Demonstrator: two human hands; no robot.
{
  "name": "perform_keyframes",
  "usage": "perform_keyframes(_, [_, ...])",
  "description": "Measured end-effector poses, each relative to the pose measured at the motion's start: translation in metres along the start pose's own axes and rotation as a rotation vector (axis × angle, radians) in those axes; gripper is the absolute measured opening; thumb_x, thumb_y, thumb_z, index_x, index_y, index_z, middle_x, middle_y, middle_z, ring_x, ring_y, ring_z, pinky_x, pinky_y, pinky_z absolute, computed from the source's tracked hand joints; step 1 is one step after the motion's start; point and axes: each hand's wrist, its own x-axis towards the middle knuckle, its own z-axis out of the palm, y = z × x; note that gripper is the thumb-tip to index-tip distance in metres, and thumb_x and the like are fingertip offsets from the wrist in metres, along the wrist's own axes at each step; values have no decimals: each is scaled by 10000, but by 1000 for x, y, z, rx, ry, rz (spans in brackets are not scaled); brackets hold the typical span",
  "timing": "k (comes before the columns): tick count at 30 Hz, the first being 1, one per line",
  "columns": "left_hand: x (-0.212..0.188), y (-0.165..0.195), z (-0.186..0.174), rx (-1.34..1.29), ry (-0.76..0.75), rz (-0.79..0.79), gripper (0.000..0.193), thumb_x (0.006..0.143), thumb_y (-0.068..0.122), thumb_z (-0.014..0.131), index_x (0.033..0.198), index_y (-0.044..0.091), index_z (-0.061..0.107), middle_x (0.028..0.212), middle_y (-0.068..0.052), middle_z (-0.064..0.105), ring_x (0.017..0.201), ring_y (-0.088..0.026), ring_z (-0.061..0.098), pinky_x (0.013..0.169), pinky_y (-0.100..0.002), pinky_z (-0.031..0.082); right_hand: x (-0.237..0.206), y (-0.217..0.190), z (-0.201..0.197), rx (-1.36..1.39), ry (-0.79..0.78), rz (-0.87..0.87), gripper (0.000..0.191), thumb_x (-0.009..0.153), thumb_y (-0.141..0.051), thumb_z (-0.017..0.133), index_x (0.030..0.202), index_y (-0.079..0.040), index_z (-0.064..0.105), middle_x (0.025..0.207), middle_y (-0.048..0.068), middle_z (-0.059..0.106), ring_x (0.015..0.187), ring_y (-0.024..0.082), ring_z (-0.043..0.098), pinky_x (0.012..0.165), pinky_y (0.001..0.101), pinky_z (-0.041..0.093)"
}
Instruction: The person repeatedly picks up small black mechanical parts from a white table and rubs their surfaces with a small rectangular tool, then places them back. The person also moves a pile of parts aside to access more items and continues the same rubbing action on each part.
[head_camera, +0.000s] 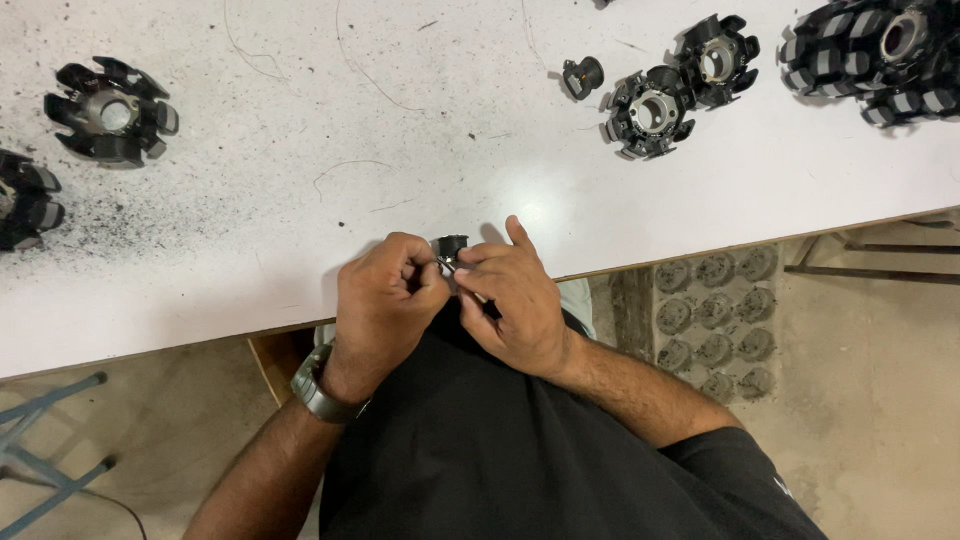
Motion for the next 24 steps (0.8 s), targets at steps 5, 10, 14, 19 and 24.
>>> perform_keyframes(5, [-2,-3,0,13,-7,-9,138,861,-49,704,876,49,608,696,-12,612,577,-76,560,477,-241,465,4,-1,-2,-15,-12,-11,268,848,51,783,1063,-46,657,988,76,677,1125,238,691,1270,567,303])
perform_keyframes(10, [2,2,0,-31,-27,-40,132,861,-46,709,875,40,610,696,-11,611,560,-85,555,468,-248,455,4,-1,-6,-45,-46,-16,271,846,59,774,1071,-39,659,992,94,673,1119,254,691,1267,567,313])
perform_keyframes(14, [17,20,-2,104,4,63,127,918,50,759,987,54,652,921,-51,696,744,-125,669,591,-257,546,3,17,-15,-41,11,75,259,900,21,737,1128,-34,628,1061,110,701,1134,260,694,1272,574,313])
perform_keyframes(19, [60,38,16,578,-396,207,800,917,531,665,1511,62,406,1566,-247,257,1430,-432,250,1118,-641,295,-2,51,-45,-9,431,162,265,1088,-40,592,1320,-42,465,1230,107,606,1159,198,638,1301,517,342])
perform_keyframes(24, [143,39,74,684,-329,480,689,1043,497,564,1630,217,336,1704,-154,66,1561,-398,11,1212,-727,101,-5,58,-48,296,619,318,301,1111,-78,567,1353,-11,401,1360,144,527,1250,162,574,1126,373,492])
